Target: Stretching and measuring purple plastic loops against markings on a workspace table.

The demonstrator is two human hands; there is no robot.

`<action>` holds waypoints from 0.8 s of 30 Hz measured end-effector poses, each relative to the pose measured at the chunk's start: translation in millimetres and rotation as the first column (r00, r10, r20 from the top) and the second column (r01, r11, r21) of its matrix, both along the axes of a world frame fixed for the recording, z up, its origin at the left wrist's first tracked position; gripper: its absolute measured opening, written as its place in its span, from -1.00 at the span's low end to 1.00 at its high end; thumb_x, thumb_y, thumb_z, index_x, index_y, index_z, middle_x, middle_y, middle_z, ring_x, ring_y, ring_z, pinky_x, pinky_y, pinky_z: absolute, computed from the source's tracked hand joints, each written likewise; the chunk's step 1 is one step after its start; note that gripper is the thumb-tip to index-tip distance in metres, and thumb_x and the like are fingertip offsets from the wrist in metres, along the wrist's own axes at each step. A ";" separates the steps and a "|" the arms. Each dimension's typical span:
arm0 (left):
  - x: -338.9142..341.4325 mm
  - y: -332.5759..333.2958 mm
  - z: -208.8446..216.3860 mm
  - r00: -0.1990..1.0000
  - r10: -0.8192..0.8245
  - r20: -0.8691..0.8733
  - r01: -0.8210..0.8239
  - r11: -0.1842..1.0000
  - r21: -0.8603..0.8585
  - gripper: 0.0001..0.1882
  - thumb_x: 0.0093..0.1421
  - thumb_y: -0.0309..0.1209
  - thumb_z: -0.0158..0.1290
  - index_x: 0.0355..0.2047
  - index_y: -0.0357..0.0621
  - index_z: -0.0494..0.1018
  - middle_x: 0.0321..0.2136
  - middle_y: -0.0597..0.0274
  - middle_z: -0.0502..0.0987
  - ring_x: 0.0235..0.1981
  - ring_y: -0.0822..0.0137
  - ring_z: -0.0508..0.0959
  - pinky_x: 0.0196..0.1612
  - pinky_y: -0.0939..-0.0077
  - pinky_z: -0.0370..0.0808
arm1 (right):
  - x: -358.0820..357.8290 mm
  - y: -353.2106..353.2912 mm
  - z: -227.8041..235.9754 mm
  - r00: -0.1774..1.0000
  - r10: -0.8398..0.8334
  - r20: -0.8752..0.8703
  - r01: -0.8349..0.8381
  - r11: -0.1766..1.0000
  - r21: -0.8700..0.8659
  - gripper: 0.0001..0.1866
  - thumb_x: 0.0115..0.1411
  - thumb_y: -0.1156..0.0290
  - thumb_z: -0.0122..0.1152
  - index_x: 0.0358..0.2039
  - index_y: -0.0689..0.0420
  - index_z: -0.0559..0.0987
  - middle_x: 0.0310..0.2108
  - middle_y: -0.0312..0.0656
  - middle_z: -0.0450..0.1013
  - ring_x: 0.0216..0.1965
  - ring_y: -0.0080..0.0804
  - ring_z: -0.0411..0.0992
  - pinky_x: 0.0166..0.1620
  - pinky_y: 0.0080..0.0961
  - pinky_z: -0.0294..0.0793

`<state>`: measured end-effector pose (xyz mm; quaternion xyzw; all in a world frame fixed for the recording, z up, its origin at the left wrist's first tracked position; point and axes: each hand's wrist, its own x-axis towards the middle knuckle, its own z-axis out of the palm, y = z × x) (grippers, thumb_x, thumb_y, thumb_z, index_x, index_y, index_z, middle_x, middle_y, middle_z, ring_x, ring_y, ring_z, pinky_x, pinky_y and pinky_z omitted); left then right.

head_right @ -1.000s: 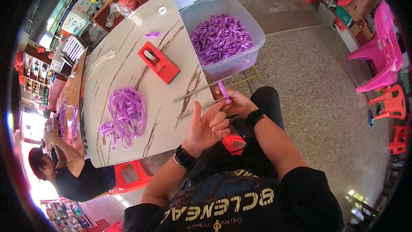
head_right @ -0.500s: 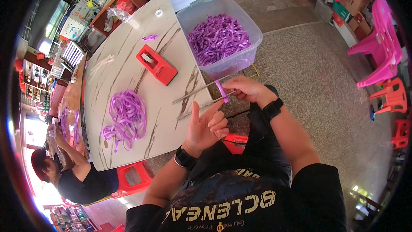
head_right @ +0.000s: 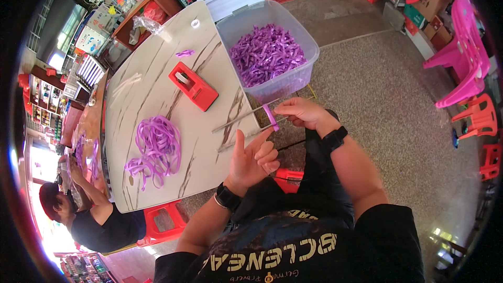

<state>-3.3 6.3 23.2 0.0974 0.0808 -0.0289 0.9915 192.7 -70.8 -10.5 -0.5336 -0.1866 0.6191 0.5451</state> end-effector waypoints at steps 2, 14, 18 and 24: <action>-0.4 0.4 -0.4 1.000 0.004 -0.006 -0.004 1.000 0.007 -0.23 0.12 0.23 -0.42 0.12 -0.13 0.07 -0.68 0.44 0.02 -0.62 0.52 0.08 -0.46 0.63 0.12 | -2.1 2.0 -7.3 0.983 -0.047 -0.177 0.050 0.999 0.016 -0.89 0.06 0.27 0.14 -0.45 0.00 0.50 -0.73 -0.59 0.06 -0.74 -0.82 -0.06 -0.68 -0.81 -0.18; 1.1 0.5 2.4 1.000 -0.012 0.018 0.013 1.000 -0.005 -0.19 0.10 0.25 -0.43 0.14 -0.15 -0.02 -0.70 0.44 0.00 -0.62 0.52 0.07 -0.47 0.64 0.12 | -40.1 21.8 -69.0 0.677 -0.126 -0.725 0.245 0.967 0.061 -0.88 0.09 0.37 0.06 -0.42 0.15 0.48 -0.72 -0.45 0.23 -0.79 -0.75 0.04 -0.71 -0.84 -0.02; 0.5 0.8 1.0 1.000 -0.008 0.006 0.008 1.000 0.016 -0.20 0.11 0.25 -0.42 0.12 -0.16 0.03 -0.70 0.45 0.01 -0.63 0.54 0.08 -0.47 0.65 0.12 | -48.3 26.2 -76.0 0.623 -0.040 -0.781 0.257 0.953 0.157 -0.87 0.10 0.37 0.05 -0.38 0.14 0.48 -0.69 -0.41 0.29 -0.77 -0.75 0.12 -0.71 -0.85 0.03; 1.3 0.3 1.8 1.000 -0.006 0.000 0.006 1.000 0.030 -0.21 0.12 0.23 -0.41 0.12 -0.18 0.06 -0.70 0.46 0.02 -0.63 0.55 0.08 -0.48 0.65 0.12 | -49.2 28.6 -79.4 0.570 0.059 -0.819 0.246 0.939 0.239 -0.84 0.12 0.33 0.04 -0.34 0.12 0.44 -0.67 -0.37 0.33 -0.73 -0.73 0.21 -0.70 -0.84 0.12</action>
